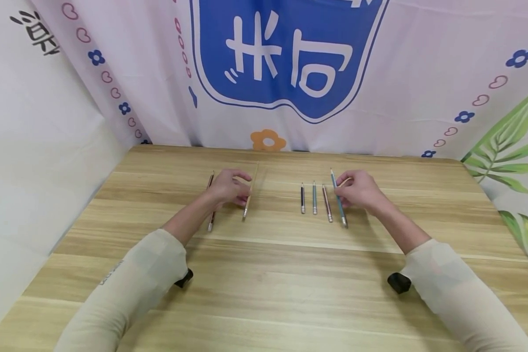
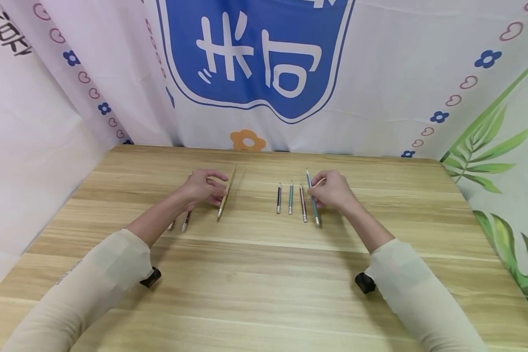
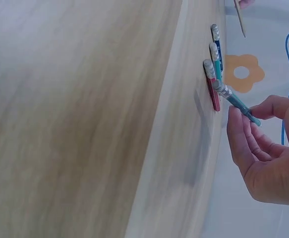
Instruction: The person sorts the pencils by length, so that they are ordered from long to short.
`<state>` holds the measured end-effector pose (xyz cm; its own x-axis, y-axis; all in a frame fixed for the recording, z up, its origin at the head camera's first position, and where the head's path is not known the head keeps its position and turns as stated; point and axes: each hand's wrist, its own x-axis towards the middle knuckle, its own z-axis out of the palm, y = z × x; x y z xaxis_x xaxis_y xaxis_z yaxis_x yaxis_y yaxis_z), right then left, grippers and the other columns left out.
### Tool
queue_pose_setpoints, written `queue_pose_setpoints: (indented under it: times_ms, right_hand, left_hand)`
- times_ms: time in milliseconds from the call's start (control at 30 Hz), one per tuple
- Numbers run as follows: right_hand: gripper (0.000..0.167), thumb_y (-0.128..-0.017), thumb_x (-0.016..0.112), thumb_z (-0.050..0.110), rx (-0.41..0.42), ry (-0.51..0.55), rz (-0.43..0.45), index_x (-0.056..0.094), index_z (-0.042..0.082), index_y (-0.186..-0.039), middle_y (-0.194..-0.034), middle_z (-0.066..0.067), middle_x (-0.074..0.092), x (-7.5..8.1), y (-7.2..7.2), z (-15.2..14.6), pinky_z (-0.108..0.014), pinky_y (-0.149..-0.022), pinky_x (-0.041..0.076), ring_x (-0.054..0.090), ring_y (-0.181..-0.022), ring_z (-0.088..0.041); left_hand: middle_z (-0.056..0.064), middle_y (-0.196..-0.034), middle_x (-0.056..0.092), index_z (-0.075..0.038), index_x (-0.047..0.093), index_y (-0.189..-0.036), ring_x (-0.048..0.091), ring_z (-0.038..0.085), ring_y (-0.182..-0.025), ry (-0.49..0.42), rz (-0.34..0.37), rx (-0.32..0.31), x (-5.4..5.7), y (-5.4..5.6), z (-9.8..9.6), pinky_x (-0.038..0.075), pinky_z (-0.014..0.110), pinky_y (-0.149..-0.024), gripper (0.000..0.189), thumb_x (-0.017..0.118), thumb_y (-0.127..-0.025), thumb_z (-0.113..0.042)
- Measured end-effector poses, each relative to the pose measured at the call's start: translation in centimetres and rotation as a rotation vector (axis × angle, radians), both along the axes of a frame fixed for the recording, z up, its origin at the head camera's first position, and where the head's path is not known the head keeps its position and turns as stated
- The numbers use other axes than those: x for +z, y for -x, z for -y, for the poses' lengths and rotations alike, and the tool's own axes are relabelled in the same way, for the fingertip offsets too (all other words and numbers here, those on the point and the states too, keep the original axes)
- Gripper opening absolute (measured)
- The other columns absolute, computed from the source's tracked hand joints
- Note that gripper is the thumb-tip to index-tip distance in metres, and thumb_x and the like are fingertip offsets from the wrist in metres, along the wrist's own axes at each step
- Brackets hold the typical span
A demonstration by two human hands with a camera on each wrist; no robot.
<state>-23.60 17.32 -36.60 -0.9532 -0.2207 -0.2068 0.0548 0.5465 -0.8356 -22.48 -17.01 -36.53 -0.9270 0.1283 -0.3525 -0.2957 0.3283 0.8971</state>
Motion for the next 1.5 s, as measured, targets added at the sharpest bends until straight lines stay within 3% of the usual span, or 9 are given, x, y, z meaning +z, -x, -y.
queue_pose_setpoints:
  times_ms: [500, 800, 1067, 1500]
  right_hand:
    - [0.025, -0.093, 0.065, -0.003, 0.013, 0.066, 0.026, 0.057, -0.010, -0.116, -0.086, -0.011, 0.066, 0.2, 0.0, 2.1, -0.032, -0.066, 0.066, 0.065, -0.067, -0.014]
    - [0.026, -0.092, 0.062, -0.005, 0.024, 0.098, 0.040, 0.057, -0.010, -0.117, -0.087, -0.013, 0.064, 0.2, -0.1, 3.5, -0.031, -0.066, 0.066, 0.064, -0.065, -0.014]
    - [0.026, -0.095, 0.066, -0.003, 0.052, 0.131, 0.065, 0.057, -0.010, -0.117, -0.086, -0.011, 0.063, 0.0, -0.1, 4.9, -0.032, -0.065, 0.066, 0.066, -0.068, -0.016]
    - [0.025, -0.096, 0.064, -0.002, 0.057, 0.182, 0.122, 0.058, -0.010, -0.119, -0.091, -0.013, 0.065, -0.2, -0.2, 6.7, -0.031, -0.068, 0.066, 0.065, -0.073, -0.018]
  left_hand:
    - [0.032, -0.113, 0.067, 0.009, 0.048, -0.138, 0.066, 0.022, -0.073, 0.056, -0.030, -0.019, 0.5, -0.7, 0.7, 0.064, 0.028, -0.067, 0.048, 0.064, -0.093, 0.013]
    - [0.031, -0.107, 0.068, 0.009, 0.049, -0.137, 0.067, 0.024, -0.073, 0.084, -0.017, 0.005, 0.7, -1.1, 0.8, 0.065, 0.031, -0.067, 0.047, 0.064, -0.092, 0.013]
    - [0.028, -0.101, 0.071, 0.011, 0.049, -0.136, 0.067, 0.023, -0.072, 0.097, -0.037, -0.017, 0.6, -1.5, 1.4, 0.066, 0.031, -0.068, 0.046, 0.065, -0.093, 0.011]
    - [0.031, -0.106, 0.070, 0.011, 0.050, -0.134, 0.067, 0.022, -0.070, 0.107, -0.014, -0.007, 0.5, -1.6, 2.0, 0.065, 0.030, -0.066, 0.045, 0.065, -0.092, 0.012]
